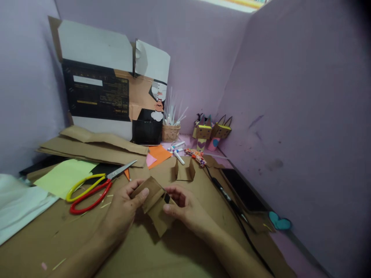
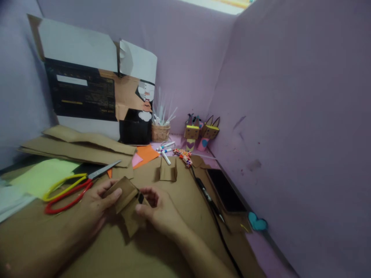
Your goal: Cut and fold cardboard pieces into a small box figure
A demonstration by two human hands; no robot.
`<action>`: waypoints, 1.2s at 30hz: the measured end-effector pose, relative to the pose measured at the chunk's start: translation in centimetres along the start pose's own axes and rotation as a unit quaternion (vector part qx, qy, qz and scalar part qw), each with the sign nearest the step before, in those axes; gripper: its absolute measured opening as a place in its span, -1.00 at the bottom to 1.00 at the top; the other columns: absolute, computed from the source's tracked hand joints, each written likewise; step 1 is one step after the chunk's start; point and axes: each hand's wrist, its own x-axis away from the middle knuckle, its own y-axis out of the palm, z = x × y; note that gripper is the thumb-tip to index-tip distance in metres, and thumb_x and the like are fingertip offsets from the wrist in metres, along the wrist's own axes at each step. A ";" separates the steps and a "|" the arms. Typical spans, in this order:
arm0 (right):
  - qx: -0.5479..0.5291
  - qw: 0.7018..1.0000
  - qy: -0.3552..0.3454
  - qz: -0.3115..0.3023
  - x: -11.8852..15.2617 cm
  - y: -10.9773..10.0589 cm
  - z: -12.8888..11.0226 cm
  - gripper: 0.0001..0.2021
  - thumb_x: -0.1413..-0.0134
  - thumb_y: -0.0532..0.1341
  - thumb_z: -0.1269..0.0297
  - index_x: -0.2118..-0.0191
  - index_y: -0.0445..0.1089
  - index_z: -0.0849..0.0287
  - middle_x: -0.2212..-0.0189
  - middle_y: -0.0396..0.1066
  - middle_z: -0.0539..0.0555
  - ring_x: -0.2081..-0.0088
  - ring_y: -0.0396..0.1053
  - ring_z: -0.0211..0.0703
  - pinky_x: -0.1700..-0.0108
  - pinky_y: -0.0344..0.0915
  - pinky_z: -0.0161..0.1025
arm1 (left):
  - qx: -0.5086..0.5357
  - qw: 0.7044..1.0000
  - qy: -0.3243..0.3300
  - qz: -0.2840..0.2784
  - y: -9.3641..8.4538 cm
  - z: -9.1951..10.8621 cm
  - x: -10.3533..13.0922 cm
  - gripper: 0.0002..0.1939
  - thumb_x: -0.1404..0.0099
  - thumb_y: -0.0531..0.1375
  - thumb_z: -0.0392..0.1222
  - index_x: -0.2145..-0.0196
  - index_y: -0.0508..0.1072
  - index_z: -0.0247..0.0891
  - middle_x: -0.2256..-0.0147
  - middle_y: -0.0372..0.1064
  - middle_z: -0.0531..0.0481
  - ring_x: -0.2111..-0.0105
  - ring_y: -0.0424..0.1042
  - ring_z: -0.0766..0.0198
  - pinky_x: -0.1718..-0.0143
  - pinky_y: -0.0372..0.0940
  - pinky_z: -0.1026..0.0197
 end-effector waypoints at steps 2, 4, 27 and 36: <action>0.012 1.000 0.007 -0.005 0.1 0.1 -0.1 -0.75 0.29 0.30 0.24 0.39 0.37 0.21 0.49 0.36 -0.03 0.43 0.30 -0.26 0.33 0.22 -0.30 | 0.012 1.000 -0.012 0.000 0.2 0.2 0.1 -0.64 0.01 0.29 -0.16 0.24 0.35 -0.27 0.41 0.45 0.01 0.43 0.44 0.20 0.38 0.33 0.20; 0.046 0.999 0.014 0.008 0.2 0.0 -0.1 -0.82 0.24 0.26 0.21 0.50 0.37 0.23 0.58 0.31 -0.06 0.55 0.22 -0.33 0.45 0.16 -0.35 | -0.027 0.999 -0.034 -0.027 0.2 0.3 0.0 -0.64 0.02 0.30 -0.16 0.24 0.37 -0.30 0.40 0.46 -0.03 0.42 0.45 0.17 0.37 0.33 0.18; 0.281 0.945 -0.138 0.093 1.1 0.0 0.2 -0.90 0.19 0.15 0.40 0.52 0.43 0.24 0.66 0.30 -0.05 0.61 0.17 -0.37 0.60 0.07 -0.43 | -0.440 0.893 0.074 -0.061 1.8 1.7 1.8 -0.91 0.00 0.22 -0.17 0.56 0.46 -0.22 0.64 0.34 0.08 0.59 0.29 0.27 0.62 0.12 0.37; 0.223 0.963 -0.112 0.102 1.2 0.1 -0.2 -0.92 0.19 0.17 0.39 0.51 0.41 0.23 0.65 0.28 -0.06 0.62 0.13 -0.38 0.59 0.05 -0.42 | -0.441 0.870 0.215 -0.048 2.1 1.0 2.6 -0.93 0.00 0.21 -0.24 0.59 0.47 -0.20 0.64 0.35 0.05 0.63 0.30 0.30 0.57 0.15 0.32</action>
